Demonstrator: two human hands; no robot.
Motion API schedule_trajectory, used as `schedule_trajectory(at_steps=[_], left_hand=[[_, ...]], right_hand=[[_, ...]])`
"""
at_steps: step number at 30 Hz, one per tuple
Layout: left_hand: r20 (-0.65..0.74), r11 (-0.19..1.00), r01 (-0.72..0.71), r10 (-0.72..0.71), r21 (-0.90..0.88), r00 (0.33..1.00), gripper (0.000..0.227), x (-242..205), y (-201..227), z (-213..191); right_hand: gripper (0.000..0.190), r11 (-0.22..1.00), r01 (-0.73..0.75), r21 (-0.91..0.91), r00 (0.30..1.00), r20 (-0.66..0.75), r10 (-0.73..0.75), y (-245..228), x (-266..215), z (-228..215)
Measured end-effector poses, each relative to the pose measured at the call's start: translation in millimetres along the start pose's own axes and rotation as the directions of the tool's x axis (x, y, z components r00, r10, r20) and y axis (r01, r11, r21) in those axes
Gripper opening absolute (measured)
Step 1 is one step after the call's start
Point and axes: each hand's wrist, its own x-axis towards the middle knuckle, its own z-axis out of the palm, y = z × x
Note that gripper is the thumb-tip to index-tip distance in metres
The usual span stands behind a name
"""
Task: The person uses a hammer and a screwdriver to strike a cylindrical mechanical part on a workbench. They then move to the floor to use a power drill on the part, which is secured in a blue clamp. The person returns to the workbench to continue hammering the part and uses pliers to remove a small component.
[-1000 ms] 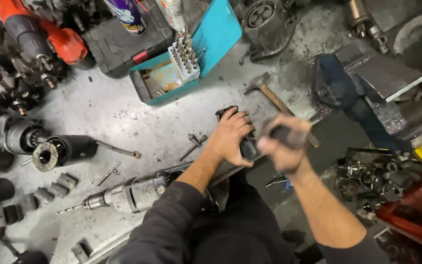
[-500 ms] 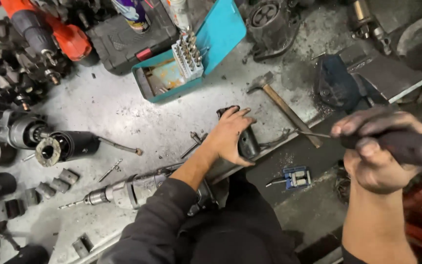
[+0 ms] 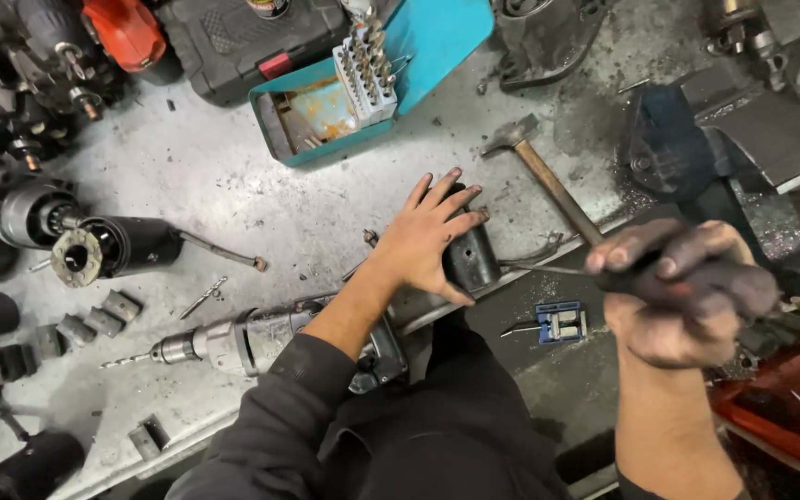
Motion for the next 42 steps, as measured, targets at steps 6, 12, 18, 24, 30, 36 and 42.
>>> schedule_trajectory(at_steps=[6,12,18,24,30,36,42], left_hand=[[-0.028,1.0,0.014,-0.014,0.003,1.0,0.115,-4.4,1.5,3.6],[-0.062,0.996,0.09,-0.09,-0.002,0.994,0.115,-5.6,10.3,10.6],[-0.109,0.982,0.187,-0.185,0.008,0.977,0.112,-4.7,19.2,14.0],[-0.103,0.978,0.208,-0.204,0.03,0.973,0.113,-4.9,20.4,13.2],[-0.094,0.977,0.212,-0.209,0.027,0.973,0.115,-5.4,20.3,15.1],[-0.111,0.977,0.211,-0.207,0.027,0.972,0.115,-6.1,20.6,17.8],[-0.123,0.975,0.221,-0.217,0.017,0.968,0.115,-6.2,22.3,15.4]], right_hand=[[0.012,0.993,-0.09,-0.078,0.978,-0.196,0.074,14.9,-19.6,-3.2],[0.024,0.947,-0.221,0.235,0.88,-0.371,0.297,21.3,-24.8,-12.4],[0.059,0.977,-0.209,0.048,0.916,-0.34,0.213,23.0,-21.7,-6.8],[0.055,0.968,-0.236,-0.082,0.929,-0.311,0.2,26.2,-18.2,-5.5],[0.051,0.968,-0.25,0.001,0.92,-0.311,0.238,23.9,-20.1,-4.0],[0.042,0.97,-0.229,-0.087,0.961,-0.18,0.21,17.4,-17.6,9.3],[0.038,0.951,-0.304,0.046,0.949,0.098,0.299,6.9,-10.6,7.9]])
